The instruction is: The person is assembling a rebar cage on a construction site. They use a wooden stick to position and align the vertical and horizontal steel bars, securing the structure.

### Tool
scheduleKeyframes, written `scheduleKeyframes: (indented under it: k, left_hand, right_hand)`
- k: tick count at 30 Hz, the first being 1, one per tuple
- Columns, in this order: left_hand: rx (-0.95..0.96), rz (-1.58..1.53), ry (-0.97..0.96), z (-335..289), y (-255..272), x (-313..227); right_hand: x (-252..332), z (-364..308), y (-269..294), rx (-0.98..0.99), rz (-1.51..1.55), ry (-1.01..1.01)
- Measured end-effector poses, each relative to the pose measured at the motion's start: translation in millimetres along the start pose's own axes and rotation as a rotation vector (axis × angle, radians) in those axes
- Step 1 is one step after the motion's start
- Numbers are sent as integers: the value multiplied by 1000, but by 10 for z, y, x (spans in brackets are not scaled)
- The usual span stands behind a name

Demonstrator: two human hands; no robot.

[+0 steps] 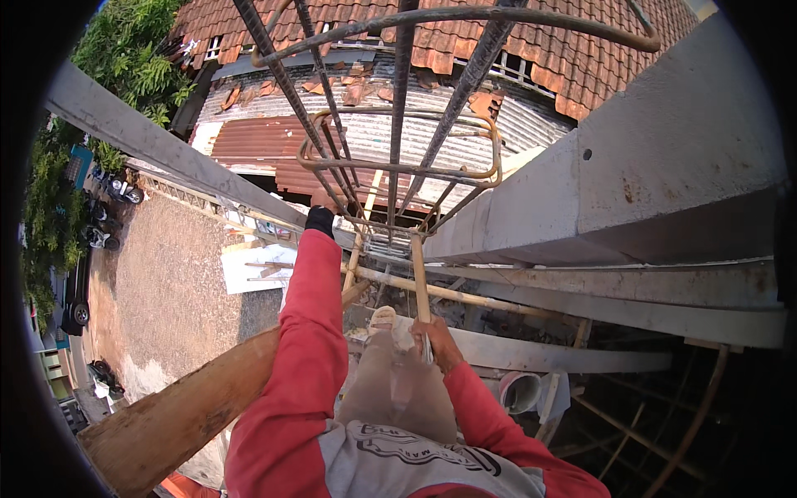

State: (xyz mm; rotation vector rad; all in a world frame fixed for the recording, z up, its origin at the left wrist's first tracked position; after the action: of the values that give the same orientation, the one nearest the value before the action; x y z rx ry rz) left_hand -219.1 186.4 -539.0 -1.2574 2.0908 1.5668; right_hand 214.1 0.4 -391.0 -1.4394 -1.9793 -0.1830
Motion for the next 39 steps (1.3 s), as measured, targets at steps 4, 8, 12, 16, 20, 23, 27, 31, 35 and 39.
scheduleKeyframes:
  k: [4,8,12,16,20,23,27,31,35,39]
  left_hand:
    - [-62,-173,10,37,-12,52]
    - [-153,-665,165,24,-27,98]
    - [-105,-689,240,-109,-8,-97]
    - [-31,-613,275,-284,138,-315]
    - [-1,-826,344,-413,103,-284]
    - [21,-746,183,-393,75,-270]
    - [-172,-760,-34,-394,255,-298]
    - [-167,-597,-24,-485,379,-446]
    - [-56,-895,117,-562,339,-474]
    - [-84,-307,-165,-476,396,-559]
  right_hand:
    - [22,-69,32,-45,-49,-16]
    - [37,-72,-51,-14,23,21]
    - [52,-32,15,-56,-78,90]
    - [30,-36,125,-101,-197,98]
    - [23,-59,73,-67,-89,178]
    - [1,-16,76,-78,-107,164]
    - [5,29,112,-74,-155,112]
    - [65,-67,5,-84,-128,198]
    - [95,-103,-57,-126,-157,221]
    - [199,-52,38,-84,-179,203]
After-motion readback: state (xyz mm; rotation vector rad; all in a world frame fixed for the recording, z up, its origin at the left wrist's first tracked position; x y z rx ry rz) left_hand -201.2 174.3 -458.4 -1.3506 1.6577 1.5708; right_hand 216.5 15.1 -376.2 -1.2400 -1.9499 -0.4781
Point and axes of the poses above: each hand's wrist, its own z-axis towards the middle knuckle, its own y-axis out of the back of the hand, x = y × z, the point moved 8 cm from there along z, towards the middle knuckle, and after that the axes turned 2 degrees about -z, right-handed, at the moved point
